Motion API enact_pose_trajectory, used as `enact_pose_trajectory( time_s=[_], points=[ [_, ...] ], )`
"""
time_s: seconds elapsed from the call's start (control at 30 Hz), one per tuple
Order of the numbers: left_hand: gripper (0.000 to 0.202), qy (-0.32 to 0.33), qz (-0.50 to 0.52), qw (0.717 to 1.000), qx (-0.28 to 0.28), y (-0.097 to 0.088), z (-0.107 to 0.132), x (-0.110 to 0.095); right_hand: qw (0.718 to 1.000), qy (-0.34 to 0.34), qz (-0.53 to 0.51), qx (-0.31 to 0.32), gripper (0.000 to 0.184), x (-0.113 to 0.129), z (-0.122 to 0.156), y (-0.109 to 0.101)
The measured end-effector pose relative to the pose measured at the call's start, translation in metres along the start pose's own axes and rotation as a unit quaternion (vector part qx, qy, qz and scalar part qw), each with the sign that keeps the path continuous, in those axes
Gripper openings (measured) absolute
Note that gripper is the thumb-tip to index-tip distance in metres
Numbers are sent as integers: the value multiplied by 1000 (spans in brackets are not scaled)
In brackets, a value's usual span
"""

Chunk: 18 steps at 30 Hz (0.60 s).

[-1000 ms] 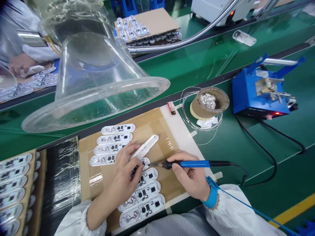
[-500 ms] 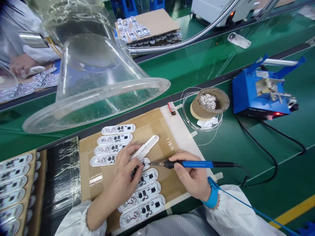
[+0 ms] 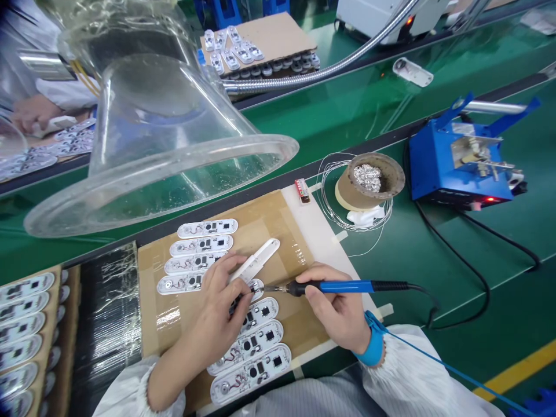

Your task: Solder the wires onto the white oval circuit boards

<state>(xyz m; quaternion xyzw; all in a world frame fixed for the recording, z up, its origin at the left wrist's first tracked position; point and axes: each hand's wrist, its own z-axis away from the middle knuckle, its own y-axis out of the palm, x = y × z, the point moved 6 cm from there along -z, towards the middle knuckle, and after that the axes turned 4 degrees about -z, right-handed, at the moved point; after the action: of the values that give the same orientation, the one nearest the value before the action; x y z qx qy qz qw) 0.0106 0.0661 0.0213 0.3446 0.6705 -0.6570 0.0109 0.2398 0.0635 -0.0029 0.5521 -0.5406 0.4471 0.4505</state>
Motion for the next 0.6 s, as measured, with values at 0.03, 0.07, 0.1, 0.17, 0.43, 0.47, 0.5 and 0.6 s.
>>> enact_pose_trajectory(
  time_s=[0.03,0.07,0.1,0.17,0.43,0.47,0.5,0.6],
  points=[
    [20,0,0,1000,1,0,0,0,1000,0,0,-1,13,0,0,0],
    [20,0,0,1000,1,-1,-1,0,1000,1,0,-2,13,0,0,0],
    [20,0,0,1000,0,-1,-1,0,1000,1,0,-3,13,1,-1,0],
    [20,2,-1,1000,-3,-2,-1,0,1000,2,2,-7,14,1,-1,0],
    [20,-3,8,1000,-17,-1,-2,-1,1000,13,12,-6,14,0,-3,2],
    [20,-5,11,1000,-19,-1,-2,-1,1000,14,13,-5,14,1,-3,2],
    [20,-5,13,1000,-22,-1,-2,-1,1000,14,13,-5,15,1,-4,3],
    [21,-4,15,1000,-24,0,-2,-2,1000,15,16,0,16,3,-6,4]
  ],
)
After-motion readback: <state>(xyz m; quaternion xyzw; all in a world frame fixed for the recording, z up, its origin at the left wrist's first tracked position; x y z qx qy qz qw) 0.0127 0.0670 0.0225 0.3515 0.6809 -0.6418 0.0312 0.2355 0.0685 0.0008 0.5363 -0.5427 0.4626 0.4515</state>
